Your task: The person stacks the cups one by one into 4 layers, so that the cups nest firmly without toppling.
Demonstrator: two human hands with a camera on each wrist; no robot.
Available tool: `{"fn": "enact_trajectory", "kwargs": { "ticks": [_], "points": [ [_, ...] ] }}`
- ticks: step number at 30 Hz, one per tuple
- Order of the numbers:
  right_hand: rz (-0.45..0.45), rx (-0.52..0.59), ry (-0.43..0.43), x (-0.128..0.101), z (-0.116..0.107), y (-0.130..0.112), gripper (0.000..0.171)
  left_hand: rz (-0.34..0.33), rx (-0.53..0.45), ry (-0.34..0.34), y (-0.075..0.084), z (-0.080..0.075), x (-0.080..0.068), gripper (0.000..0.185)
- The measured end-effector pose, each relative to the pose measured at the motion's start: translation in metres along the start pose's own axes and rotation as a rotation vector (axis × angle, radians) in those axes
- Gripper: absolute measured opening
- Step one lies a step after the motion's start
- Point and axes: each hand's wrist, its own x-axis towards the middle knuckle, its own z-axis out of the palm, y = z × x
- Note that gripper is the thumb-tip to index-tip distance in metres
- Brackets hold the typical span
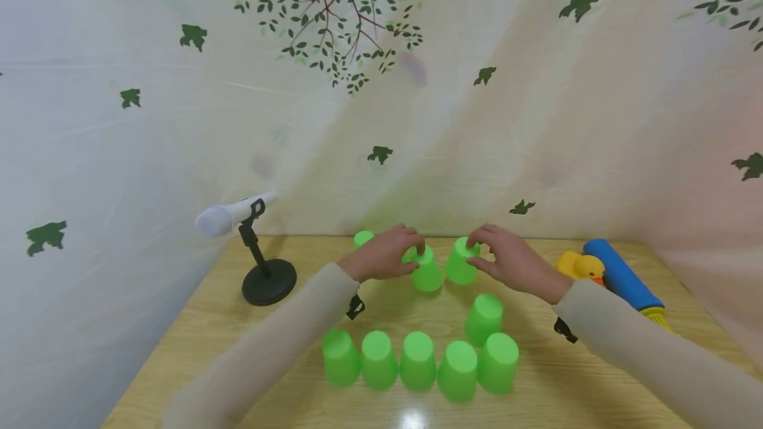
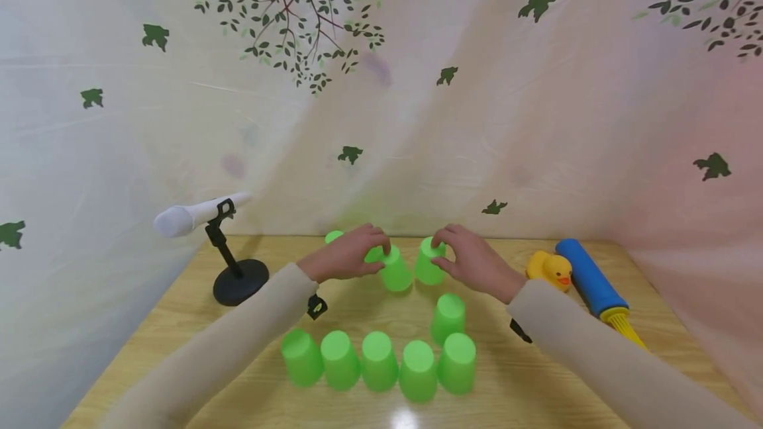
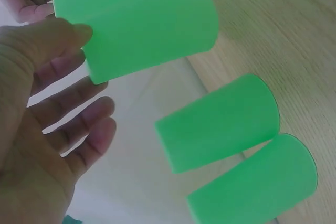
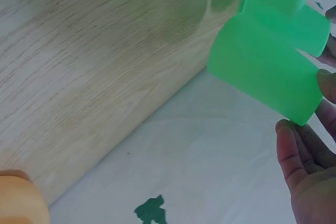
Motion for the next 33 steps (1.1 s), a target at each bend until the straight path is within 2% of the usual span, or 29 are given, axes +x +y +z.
{"fn": "enact_trajectory", "kwargs": {
  "ticks": [7,18,33],
  "points": [
    [0.032,0.065,-0.053,0.009,0.009,0.020,0.024,-0.059,0.040,-0.016,-0.013,0.012,0.014,0.019],
    [0.089,0.079,-0.105,0.032,0.024,0.035,0.022,-0.134,0.109,-0.027,-0.019,0.021,0.031,0.019],
    [0.092,0.070,-0.115,0.046,0.036,0.037,0.023,-0.282,0.151,-0.049,-0.019,0.026,0.036,0.021]
  ]
}}
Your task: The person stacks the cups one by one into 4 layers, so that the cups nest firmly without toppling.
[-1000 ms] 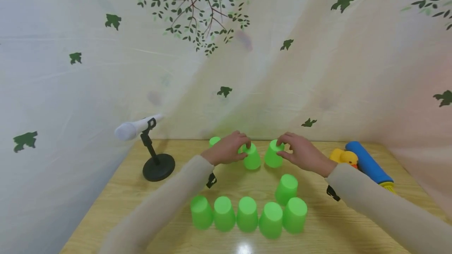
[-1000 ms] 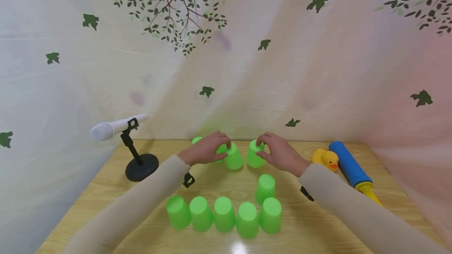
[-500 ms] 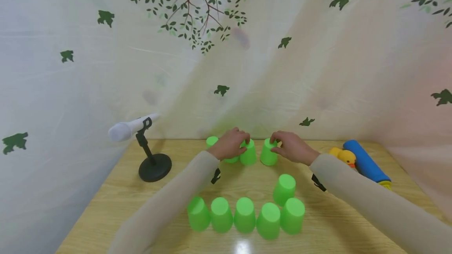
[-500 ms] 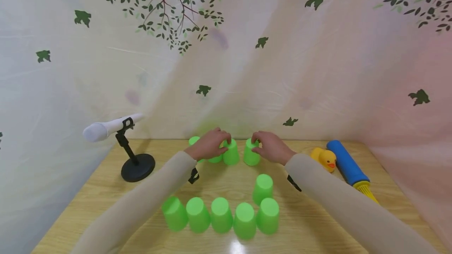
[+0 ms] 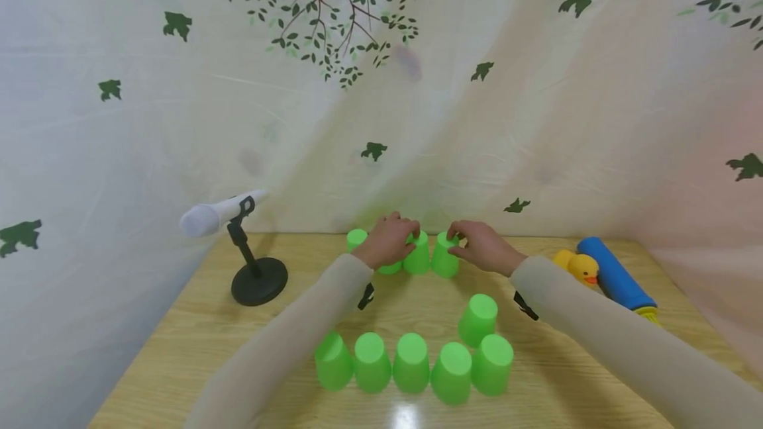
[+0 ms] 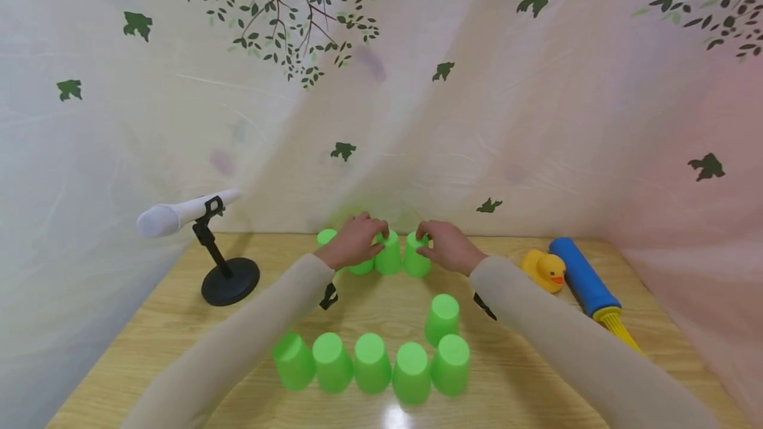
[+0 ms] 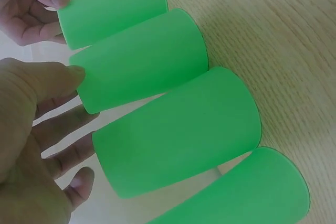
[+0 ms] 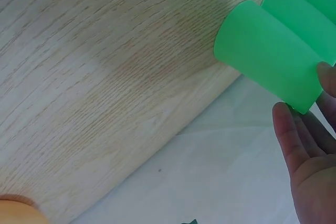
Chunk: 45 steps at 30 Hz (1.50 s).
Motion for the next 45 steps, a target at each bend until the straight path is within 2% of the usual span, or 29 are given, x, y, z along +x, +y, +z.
{"fn": "enact_trajectory", "kwargs": {
  "ticks": [5,8,16,21,25,31,37,41,45],
  "points": [
    [-0.009,0.005,0.013,-0.005,-0.002,0.000,0.029,0.003,-0.047,0.014,-0.003,-0.005,-0.007,0.023],
    [-0.014,0.009,0.038,-0.012,-0.007,0.001,0.032,0.015,-0.083,0.056,-0.007,-0.012,-0.018,0.022],
    [-0.013,0.023,0.013,-0.042,-0.022,0.001,0.032,0.102,-0.112,0.197,-0.025,-0.031,-0.060,0.019],
    [-0.015,0.003,0.008,-0.060,-0.031,-0.006,0.031,0.163,-0.122,0.248,-0.031,-0.041,-0.090,0.019],
    [-0.008,-0.027,0.017,-0.075,-0.035,-0.015,0.031,0.182,-0.158,0.246,-0.031,-0.047,-0.116,0.019],
    [-0.010,-0.028,0.013,-0.101,-0.034,-0.029,0.034,0.159,-0.179,0.203,-0.032,-0.050,-0.161,0.020],
    [-0.023,-0.041,0.021,-0.124,-0.031,-0.038,0.038,0.138,-0.195,0.222,-0.034,-0.048,-0.203,0.019],
    [-0.031,-0.030,0.029,-0.132,-0.027,-0.041,0.033,0.133,-0.237,0.229,-0.034,-0.040,-0.223,0.019],
    [-0.042,-0.007,0.020,-0.135,-0.022,-0.040,0.029,0.154,-0.272,0.226,-0.032,-0.032,-0.233,0.021]
  ]
}}
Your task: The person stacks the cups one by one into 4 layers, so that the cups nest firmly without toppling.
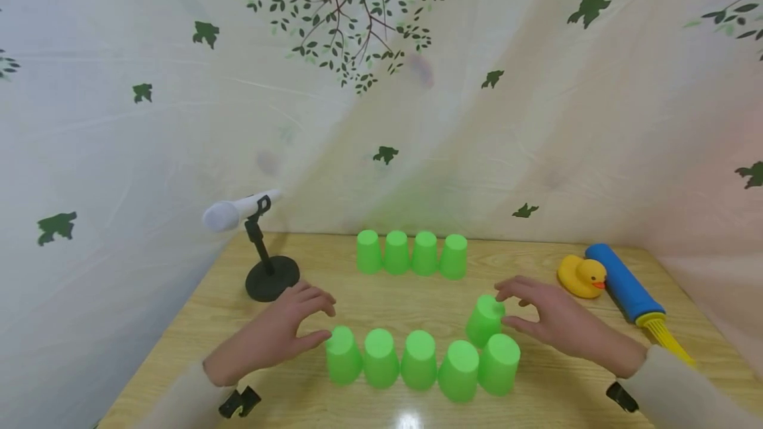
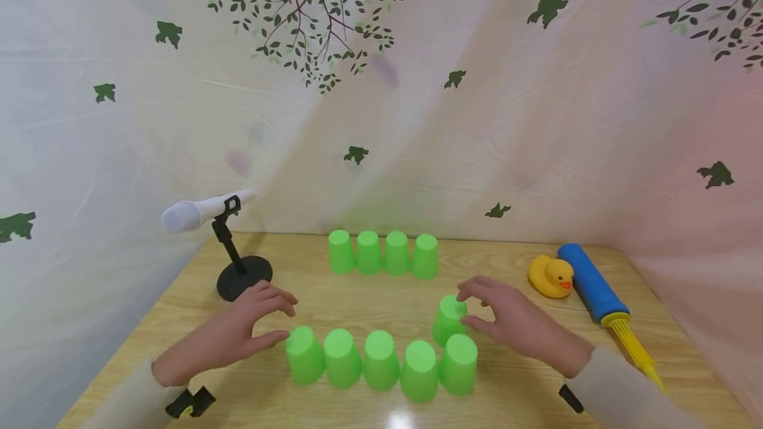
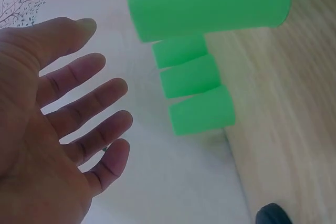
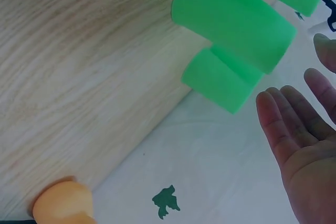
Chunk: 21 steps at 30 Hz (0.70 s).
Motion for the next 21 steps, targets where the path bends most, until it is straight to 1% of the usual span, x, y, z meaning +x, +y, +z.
{"fn": "enact_trajectory", "kwargs": {
  "ticks": [2,5,10,13,17,19,21],
  "points": [
    [0.007,0.014,-0.013,-0.001,0.002,0.001,0.028,0.014,-0.013,-0.009,0.001,0.004,-0.002,0.022],
    [0.026,0.039,-0.037,-0.003,0.005,0.002,0.026,0.018,-0.032,-0.027,0.004,0.009,-0.004,0.022],
    [0.043,0.034,-0.051,-0.003,0.009,0.003,0.023,-0.016,-0.041,-0.059,0.008,0.015,-0.007,0.021],
    [0.049,0.032,-0.058,-0.002,0.011,0.003,0.023,-0.020,-0.044,-0.057,0.008,0.016,-0.009,0.020],
    [0.058,0.049,-0.065,-0.002,0.013,0.004,0.022,0.009,-0.037,-0.047,0.008,0.018,-0.011,0.019],
    [0.060,0.054,-0.065,-0.001,0.014,0.004,0.022,0.016,-0.034,-0.053,0.009,0.019,-0.012,0.020],
    [0.061,0.058,-0.066,-0.001,0.014,0.003,0.024,0.009,-0.031,-0.063,0.011,0.020,-0.013,0.020]
  ]
}}
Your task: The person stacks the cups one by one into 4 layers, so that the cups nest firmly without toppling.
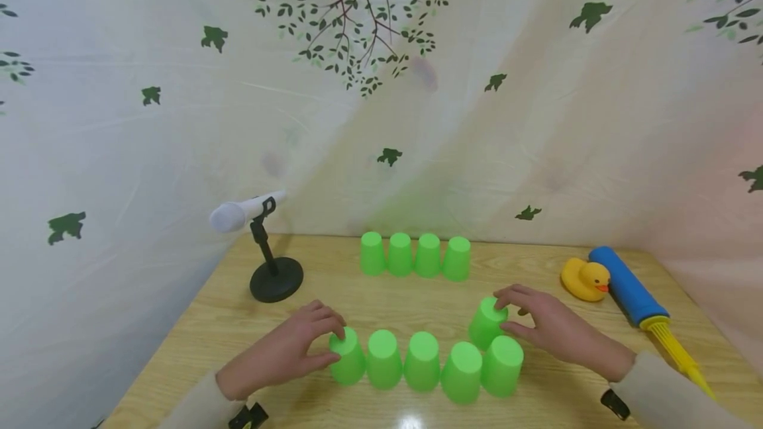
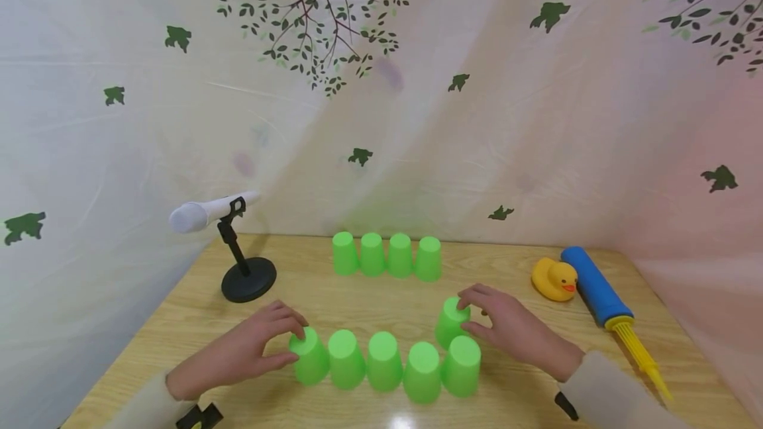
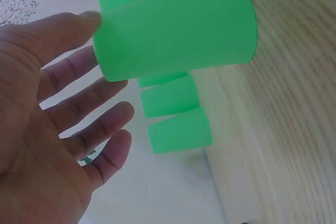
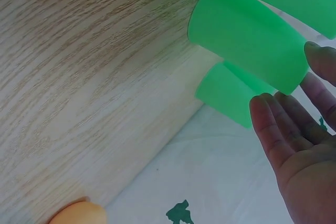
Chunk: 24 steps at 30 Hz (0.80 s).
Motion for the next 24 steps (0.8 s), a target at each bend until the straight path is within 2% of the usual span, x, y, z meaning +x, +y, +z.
{"fn": "enact_trajectory", "kwargs": {
  "ticks": [7,12,18,24],
  "points": [
    [-0.019,-0.007,0.002,0.002,0.002,0.000,0.029,-0.032,-0.040,-0.032,0.002,-0.001,-0.001,0.020],
    [-0.056,-0.008,0.030,0.005,0.006,0.001,0.026,-0.036,-0.033,-0.026,0.002,-0.001,-0.001,0.020],
    [-0.092,-0.002,0.066,0.007,0.007,0.002,0.023,-0.038,-0.014,0.010,0.001,-0.004,0.000,0.019],
    [-0.126,-0.019,0.105,0.012,0.003,0.000,0.024,-0.029,0.014,0.094,-0.007,-0.010,0.007,0.020]
  ]
}}
